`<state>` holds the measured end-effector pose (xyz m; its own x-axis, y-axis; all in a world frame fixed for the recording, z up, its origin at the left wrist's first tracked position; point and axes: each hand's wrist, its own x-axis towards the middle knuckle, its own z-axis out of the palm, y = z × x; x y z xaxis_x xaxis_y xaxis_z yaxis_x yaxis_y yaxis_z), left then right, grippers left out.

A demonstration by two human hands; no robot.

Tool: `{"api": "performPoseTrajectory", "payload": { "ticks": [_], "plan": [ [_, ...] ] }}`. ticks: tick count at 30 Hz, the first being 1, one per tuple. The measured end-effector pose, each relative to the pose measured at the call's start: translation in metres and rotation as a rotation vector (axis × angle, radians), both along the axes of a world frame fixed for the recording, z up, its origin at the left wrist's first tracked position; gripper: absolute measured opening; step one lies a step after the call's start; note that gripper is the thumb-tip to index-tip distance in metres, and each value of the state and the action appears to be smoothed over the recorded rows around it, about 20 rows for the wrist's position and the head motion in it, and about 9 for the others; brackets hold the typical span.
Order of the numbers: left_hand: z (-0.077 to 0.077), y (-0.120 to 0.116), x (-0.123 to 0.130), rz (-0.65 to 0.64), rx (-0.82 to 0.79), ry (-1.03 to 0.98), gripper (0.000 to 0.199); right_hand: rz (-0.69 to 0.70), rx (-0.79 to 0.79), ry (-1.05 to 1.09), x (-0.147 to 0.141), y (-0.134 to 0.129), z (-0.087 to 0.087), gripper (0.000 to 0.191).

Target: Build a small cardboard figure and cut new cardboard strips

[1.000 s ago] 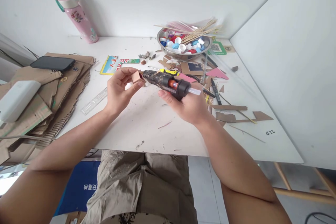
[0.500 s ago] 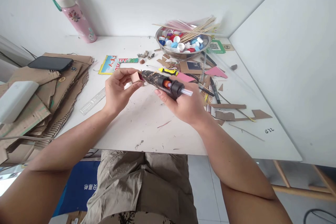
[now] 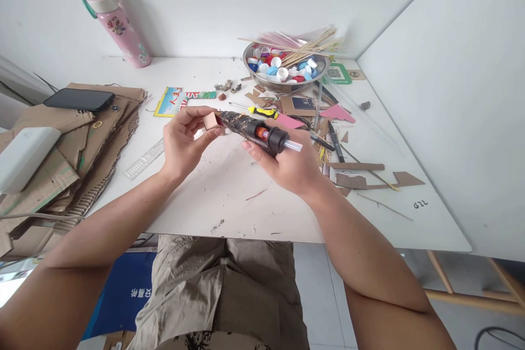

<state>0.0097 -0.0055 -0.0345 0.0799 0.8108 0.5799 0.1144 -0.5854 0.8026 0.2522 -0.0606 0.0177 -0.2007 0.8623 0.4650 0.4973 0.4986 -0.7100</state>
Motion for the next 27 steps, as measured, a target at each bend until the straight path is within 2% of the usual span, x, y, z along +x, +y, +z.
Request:
{"api": "performPoseTrajectory", "payload": {
  "ticks": [8,13,19,27],
  "plan": [
    [0.001,0.0,0.001,0.021,-0.023,-0.004,0.043,0.0,0.098,-0.072,0.001,0.002,-0.004,0.052],
    [0.0,0.001,-0.001,-0.017,0.012,-0.042,0.046,0.001,0.08,-0.079,0.001,0.002,-0.005,0.049],
    [0.0,0.001,0.001,0.012,0.017,-0.049,0.048,0.001,0.065,-0.06,0.001,0.002,-0.005,0.051],
    [0.001,0.002,0.0,0.023,-0.013,-0.054,0.046,0.038,0.044,-0.056,-0.003,0.0,0.006,0.05]
  ]
}}
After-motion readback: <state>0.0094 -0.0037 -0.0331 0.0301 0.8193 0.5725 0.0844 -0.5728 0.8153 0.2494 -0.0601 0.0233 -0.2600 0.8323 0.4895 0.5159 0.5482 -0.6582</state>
